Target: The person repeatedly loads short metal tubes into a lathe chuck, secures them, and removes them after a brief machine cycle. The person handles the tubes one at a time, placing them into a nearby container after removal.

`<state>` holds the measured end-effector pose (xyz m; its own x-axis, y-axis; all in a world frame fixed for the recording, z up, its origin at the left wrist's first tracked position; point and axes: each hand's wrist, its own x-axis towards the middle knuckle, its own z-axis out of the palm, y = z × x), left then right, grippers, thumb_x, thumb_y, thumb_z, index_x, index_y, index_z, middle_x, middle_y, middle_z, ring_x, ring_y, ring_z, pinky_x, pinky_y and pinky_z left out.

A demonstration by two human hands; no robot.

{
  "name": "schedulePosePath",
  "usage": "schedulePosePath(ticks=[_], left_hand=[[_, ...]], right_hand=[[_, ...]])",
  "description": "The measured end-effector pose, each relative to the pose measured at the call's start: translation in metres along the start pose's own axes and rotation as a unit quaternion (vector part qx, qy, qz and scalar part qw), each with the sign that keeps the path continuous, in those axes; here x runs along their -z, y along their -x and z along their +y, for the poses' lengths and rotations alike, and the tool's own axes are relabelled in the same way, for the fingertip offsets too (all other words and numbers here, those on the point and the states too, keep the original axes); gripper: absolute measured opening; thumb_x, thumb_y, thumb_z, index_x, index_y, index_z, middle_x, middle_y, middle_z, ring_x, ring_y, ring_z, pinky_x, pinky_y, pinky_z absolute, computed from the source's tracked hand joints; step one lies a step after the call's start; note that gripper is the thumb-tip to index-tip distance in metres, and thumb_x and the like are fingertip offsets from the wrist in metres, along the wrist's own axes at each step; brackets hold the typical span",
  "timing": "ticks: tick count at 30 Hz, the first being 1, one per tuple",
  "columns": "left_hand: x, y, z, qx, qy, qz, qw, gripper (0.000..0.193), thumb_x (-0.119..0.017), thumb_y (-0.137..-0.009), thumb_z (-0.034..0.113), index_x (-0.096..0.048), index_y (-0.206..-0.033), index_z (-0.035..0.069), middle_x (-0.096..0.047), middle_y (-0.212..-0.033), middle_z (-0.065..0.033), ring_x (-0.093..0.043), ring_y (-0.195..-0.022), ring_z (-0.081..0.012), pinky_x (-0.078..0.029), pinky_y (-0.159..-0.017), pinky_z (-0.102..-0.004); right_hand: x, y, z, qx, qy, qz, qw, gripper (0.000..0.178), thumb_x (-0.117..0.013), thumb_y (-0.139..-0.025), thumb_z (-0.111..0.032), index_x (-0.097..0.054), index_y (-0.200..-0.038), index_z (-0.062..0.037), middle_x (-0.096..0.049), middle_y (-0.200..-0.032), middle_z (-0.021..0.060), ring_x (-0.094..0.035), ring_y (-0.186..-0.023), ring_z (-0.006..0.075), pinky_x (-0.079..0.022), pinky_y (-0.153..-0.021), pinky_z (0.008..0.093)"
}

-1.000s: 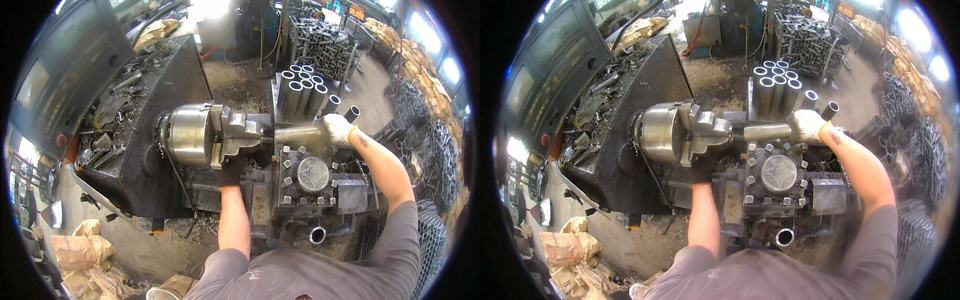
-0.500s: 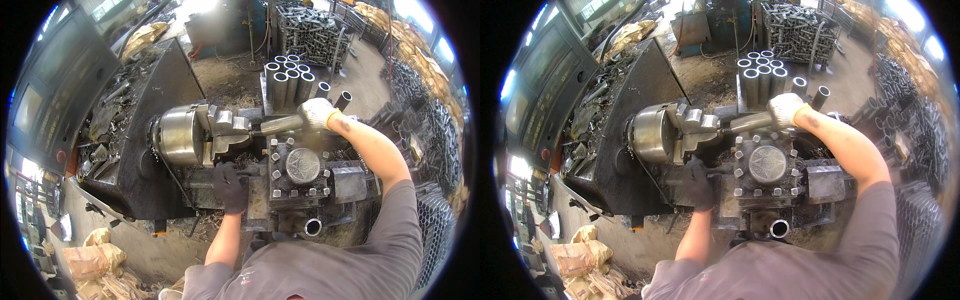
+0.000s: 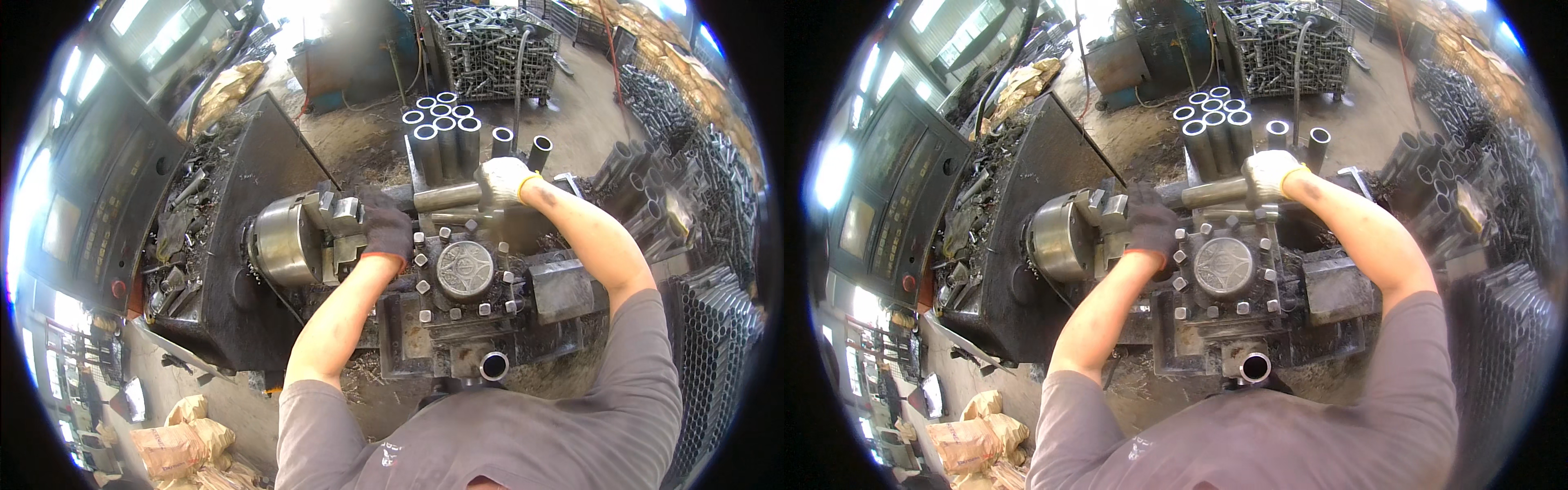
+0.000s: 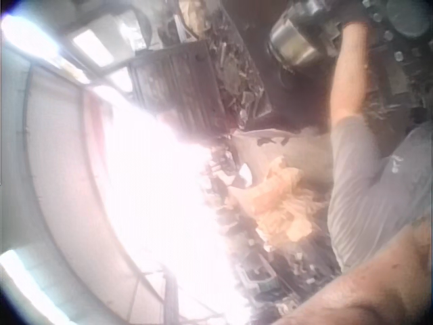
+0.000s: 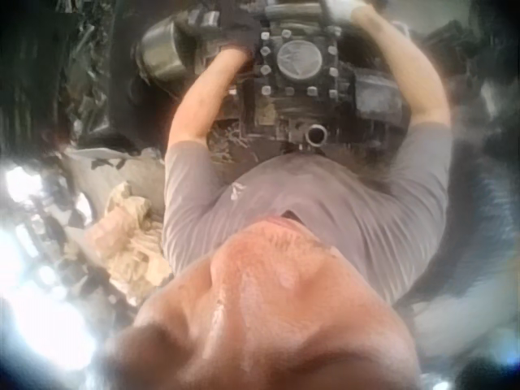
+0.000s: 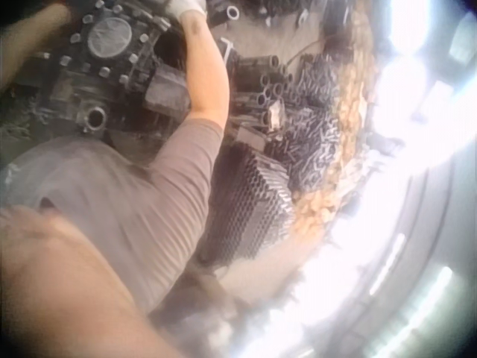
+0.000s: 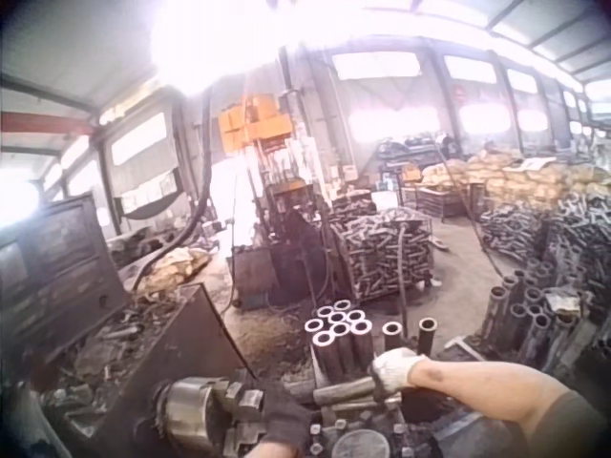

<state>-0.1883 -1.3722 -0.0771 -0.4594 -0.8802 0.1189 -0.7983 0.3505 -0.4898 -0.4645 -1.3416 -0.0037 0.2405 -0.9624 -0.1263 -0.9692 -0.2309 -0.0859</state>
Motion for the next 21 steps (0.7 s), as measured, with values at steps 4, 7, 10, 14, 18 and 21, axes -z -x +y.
schedulePosePath(ticks=[4, 7, 10, 14, 18, 21], left_hand=[[0.032, -0.011, -0.025, -0.078, 0.101, 0.0, 0.992, 0.043, -0.062, -0.097, 0.039, -0.081, -0.12, 0.007, -0.071, -0.137, -0.0162, -0.053, -0.144, -0.0326, -0.023, -0.129, -0.0534], [0.056, -0.024, -0.054, 0.004, 0.28, 0.073, 0.957, 0.028, -0.071, -0.092, 0.033, -0.082, -0.105, 0.01, -0.078, -0.112, -0.01, -0.071, -0.114, -0.0306, -0.05, -0.106, -0.0482], [0.076, -0.03, -0.081, 0.127, 0.549, 0.113, 0.818, 0.025, -0.075, -0.091, 0.04, -0.082, -0.102, 0.019, -0.077, -0.104, -0.0096, -0.071, -0.108, -0.0289, -0.055, -0.097, -0.0428], [0.09, -0.026, -0.083, 0.0, 0.414, 0.194, 0.889, 0.029, -0.079, -0.09, 0.041, -0.082, -0.109, 0.018, -0.077, -0.108, -0.0056, -0.072, -0.108, -0.0299, -0.054, -0.098, -0.0453], [0.085, -0.007, -0.059, -0.191, 0.01, 0.007, 0.981, 0.041, -0.071, -0.093, 0.046, -0.079, -0.123, 0.02, -0.066, -0.143, -0.0126, -0.055, -0.14, -0.0315, -0.03, -0.127, -0.0473], [0.077, 0.028, -0.06, -0.031, 0.308, 0.155, 0.938, 0.029, -0.078, -0.089, 0.026, -0.079, -0.117, 0.017, -0.074, -0.13, -0.0106, -0.066, -0.127, -0.0307, -0.049, -0.114, -0.0457]], right_hand=[[0.003, 0.008, 0.004, -0.009, 0.009, -0.013, 1.0, 0.037, -0.081, -0.073, -0.036, -0.081, -0.092, -0.0039, -0.078, -0.091, 0.0223, -0.077, -0.086, 0.0395, -0.062, -0.079, 0.0467], [0.004, 0.009, 0.006, 0.012, 0.012, -0.015, 1.0, 0.039, -0.083, -0.073, -0.038, -0.082, -0.091, -0.0035, -0.078, -0.091, 0.0224, -0.076, -0.085, 0.04, -0.062, -0.078, 0.0467], [0.001, 0.006, 0.005, -0.005, 0.015, -0.032, 0.999, 0.04, -0.084, -0.073, -0.039, -0.082, -0.092, -0.0033, -0.078, -0.091, 0.0229, -0.077, -0.085, 0.0399, -0.062, -0.078, 0.0472], [-0.002, -0.001, 0.002, 0.003, 0.011, -0.026, 1.0, 0.039, -0.084, -0.072, -0.038, -0.082, -0.092, -0.0037, -0.078, -0.092, 0.0232, -0.077, -0.086, 0.0396, -0.062, -0.079, 0.0475], [0.005, -0.005, -0.006, -0.016, 0.027, -0.017, 0.999, 0.035, -0.082, -0.073, -0.034, -0.082, -0.092, -0.0043, -0.078, -0.093, 0.0233, -0.078, -0.087, 0.039, -0.062, -0.08, 0.0472], [0.013, -0.008, -0.022, -0.009, 0.031, -0.011, 0.999, 0.034, -0.083, -0.073, -0.033, -0.081, -0.093, -0.0062, -0.079, -0.092, 0.0207, -0.078, -0.087, 0.0385, -0.062, -0.08, 0.0467]])
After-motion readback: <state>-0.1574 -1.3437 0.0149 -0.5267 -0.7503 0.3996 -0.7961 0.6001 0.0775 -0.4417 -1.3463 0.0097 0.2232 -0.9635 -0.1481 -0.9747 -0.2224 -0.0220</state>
